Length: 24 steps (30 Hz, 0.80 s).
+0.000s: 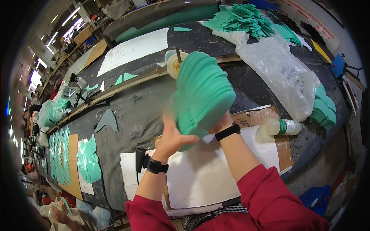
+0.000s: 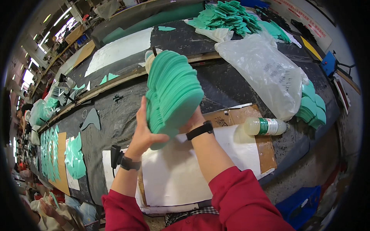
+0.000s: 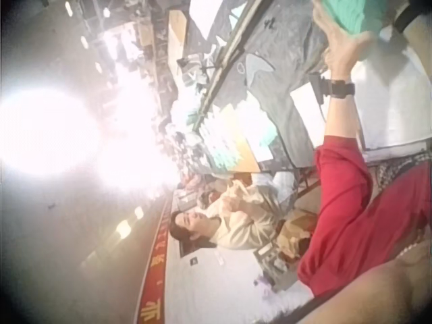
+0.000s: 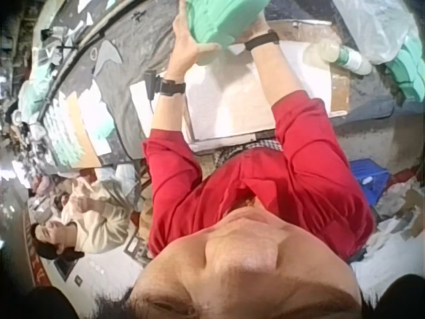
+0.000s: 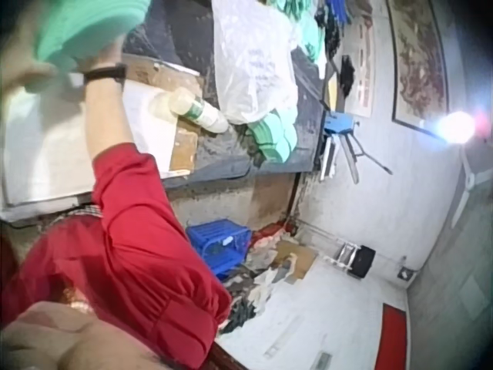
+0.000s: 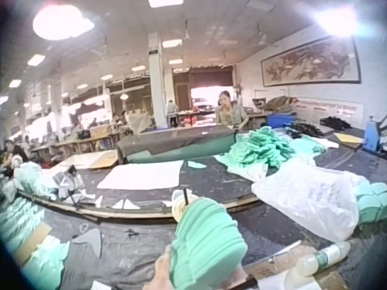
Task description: Applying adhesive to green shoe components and stacking them together.
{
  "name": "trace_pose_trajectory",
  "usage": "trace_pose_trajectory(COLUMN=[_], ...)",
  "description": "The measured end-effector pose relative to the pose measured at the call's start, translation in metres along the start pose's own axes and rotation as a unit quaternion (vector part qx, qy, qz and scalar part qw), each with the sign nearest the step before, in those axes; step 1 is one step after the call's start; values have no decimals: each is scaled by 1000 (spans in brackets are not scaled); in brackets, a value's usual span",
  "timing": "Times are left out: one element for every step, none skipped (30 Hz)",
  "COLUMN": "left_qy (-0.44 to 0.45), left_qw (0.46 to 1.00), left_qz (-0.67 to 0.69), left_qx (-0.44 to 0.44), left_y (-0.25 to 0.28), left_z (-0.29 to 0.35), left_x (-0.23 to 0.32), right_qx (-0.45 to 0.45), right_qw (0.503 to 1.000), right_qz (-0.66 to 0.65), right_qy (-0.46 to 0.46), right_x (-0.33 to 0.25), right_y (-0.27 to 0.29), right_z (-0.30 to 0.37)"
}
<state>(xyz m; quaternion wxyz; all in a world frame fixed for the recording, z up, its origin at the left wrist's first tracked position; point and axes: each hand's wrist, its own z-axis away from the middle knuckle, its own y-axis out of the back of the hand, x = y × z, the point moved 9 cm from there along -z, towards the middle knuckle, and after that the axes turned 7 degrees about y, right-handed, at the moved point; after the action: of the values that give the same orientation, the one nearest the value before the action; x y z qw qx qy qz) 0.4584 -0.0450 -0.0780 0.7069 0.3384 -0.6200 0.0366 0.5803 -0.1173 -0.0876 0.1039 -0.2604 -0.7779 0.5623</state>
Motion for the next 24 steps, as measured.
trace_pose_trajectory(left_qy=[-5,-3,-9,-13,-8,-4,53,116,107,108,76,44,43,103,166,228,254,283,293,302,305,319,332,332], left_qw=[1000,1000,998,992,982,982,962,930,912,913,887,855,853,832,805,776,765,797,796,795,796,789,780,781], left_qz=[-11,-12,57,128,188,188,250,298,360,359,440,512,514,542,567,588,583,517,512,507,505,514,523,522], left_qx=[-2,5,2,-7,-2,0,-97,-182,-164,-162,-120,-73,-77,-61,-44,-23,-104,-133,-135,-139,-134,-110,-87,-87], left_y=[-2,-8,-14,-24,-32,-34,-63,-84,-90,-100,-102,-95,-105,-116,-128,-135,-149,-146,-136,-130,-123,-116,-112,-110], left_z=[0,-5,-10,-17,-23,-29,-42,-43,-48,-51,-58,-64,-68,-70,-70,-65,-54,-42,-29,-21,-17,-16,-15,-18], left_x=[4,2,2,7,9,16,25,26,35,32,26,14,6,-13,-35,-52,-40,-48,-52,-53,-54,-56,-59,-57], right_qx=[41,38,105,176,161,162,161,150,111,110,69,25,-3,-2,-35,-70,-73,-85,-71,-67,-66,-64,-70,-69], right_qw=[996,997,981,950,938,939,863,765,668,670,557,434,382,380,320,258,256,262,280,281,277,272,288,288], right_qz=[75,72,165,257,305,304,479,626,735,734,828,900,924,925,942,943,944,943,946,946,948,950,947,947], right_qy=[13,7,15,26,17,13,26,30,34,33,18,4,3,4,-97,-197,-195,-188,-145,-146,-143,-140,-121,-121], right_x=[-2,-6,-18,-35,-43,-40,-57,-60,-61,-57,-48,-35,-28,-26,-15,-3,-17,-16,-17,-18,-13,-9,-11,-18], right_y=[-10,-18,-14,-7,-14,-25,-45,-60,-74,-79,-89,-95,-87,-78,-46,-14,16,37,40,48,49,48,45,43], right_z=[-3,-7,-12,-14,-23,-34,-44,-57,-69,-78,-88,-99,-105,-106,-106,-100,-88,-77,-74,-72,-72,-71,-70,-71])
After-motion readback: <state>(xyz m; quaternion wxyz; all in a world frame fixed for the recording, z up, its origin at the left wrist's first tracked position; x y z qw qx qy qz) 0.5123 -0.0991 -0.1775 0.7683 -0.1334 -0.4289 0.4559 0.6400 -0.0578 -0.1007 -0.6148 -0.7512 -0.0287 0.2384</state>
